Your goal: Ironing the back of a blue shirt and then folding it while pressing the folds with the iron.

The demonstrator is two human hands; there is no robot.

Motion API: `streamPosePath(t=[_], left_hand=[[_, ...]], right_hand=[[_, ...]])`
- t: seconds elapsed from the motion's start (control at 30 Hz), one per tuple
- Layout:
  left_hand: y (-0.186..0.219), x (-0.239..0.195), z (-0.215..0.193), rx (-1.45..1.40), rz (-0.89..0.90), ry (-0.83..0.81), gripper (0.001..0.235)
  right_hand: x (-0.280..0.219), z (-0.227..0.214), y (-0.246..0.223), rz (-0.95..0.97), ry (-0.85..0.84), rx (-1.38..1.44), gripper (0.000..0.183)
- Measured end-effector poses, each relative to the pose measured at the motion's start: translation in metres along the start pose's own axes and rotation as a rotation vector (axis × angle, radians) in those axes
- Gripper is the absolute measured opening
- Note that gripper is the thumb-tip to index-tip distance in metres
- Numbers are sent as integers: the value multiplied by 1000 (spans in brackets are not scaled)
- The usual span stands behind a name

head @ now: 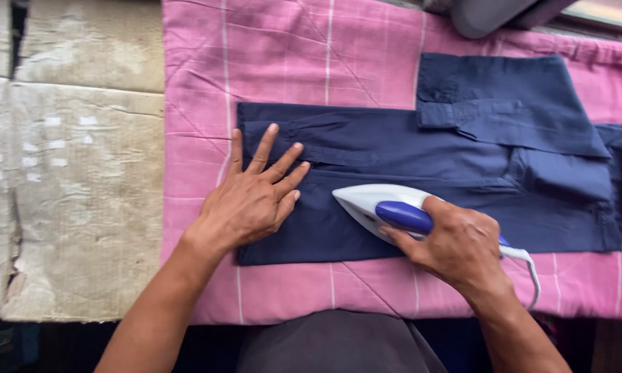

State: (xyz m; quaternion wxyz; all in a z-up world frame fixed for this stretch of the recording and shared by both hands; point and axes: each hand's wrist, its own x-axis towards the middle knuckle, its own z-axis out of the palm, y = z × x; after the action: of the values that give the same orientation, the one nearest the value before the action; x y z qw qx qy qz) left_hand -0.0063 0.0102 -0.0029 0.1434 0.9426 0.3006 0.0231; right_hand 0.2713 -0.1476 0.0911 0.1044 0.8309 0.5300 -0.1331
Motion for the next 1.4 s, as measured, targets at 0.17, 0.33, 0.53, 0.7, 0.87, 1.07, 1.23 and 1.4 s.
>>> streamPosePath(t=[0.17, 0.33, 0.53, 0.7, 0.87, 1.07, 1.23, 1.4], left_hand=[[-47, 6, 4, -229, 145, -100, 59], [-52, 9, 2, -306, 183, -204, 63], [-52, 12, -2, -364, 171, -246, 63], [-54, 15, -8, -420, 180, -285, 61], [-54, 11, -10, -440, 136, -310, 62], [-56, 16, -8, -415, 160, -341, 61], [-54, 15, -10, -376, 150, -351, 62], [-57, 14, -4, -384, 158, -322, 62]], right_hand=[[8, -13, -38, -33, -24, 27, 62], [3, -13, -74, -200, -41, 39, 53], [1, -9, -59, -116, 20, 4, 62], [-2, -8, -73, -132, 56, 51, 63], [4, -1, -52, -28, 98, 2, 68], [10, -16, -92, -281, -64, 64, 55], [11, -6, -104, -496, -109, 74, 49], [6, -27, -92, -411, -120, -63, 56]])
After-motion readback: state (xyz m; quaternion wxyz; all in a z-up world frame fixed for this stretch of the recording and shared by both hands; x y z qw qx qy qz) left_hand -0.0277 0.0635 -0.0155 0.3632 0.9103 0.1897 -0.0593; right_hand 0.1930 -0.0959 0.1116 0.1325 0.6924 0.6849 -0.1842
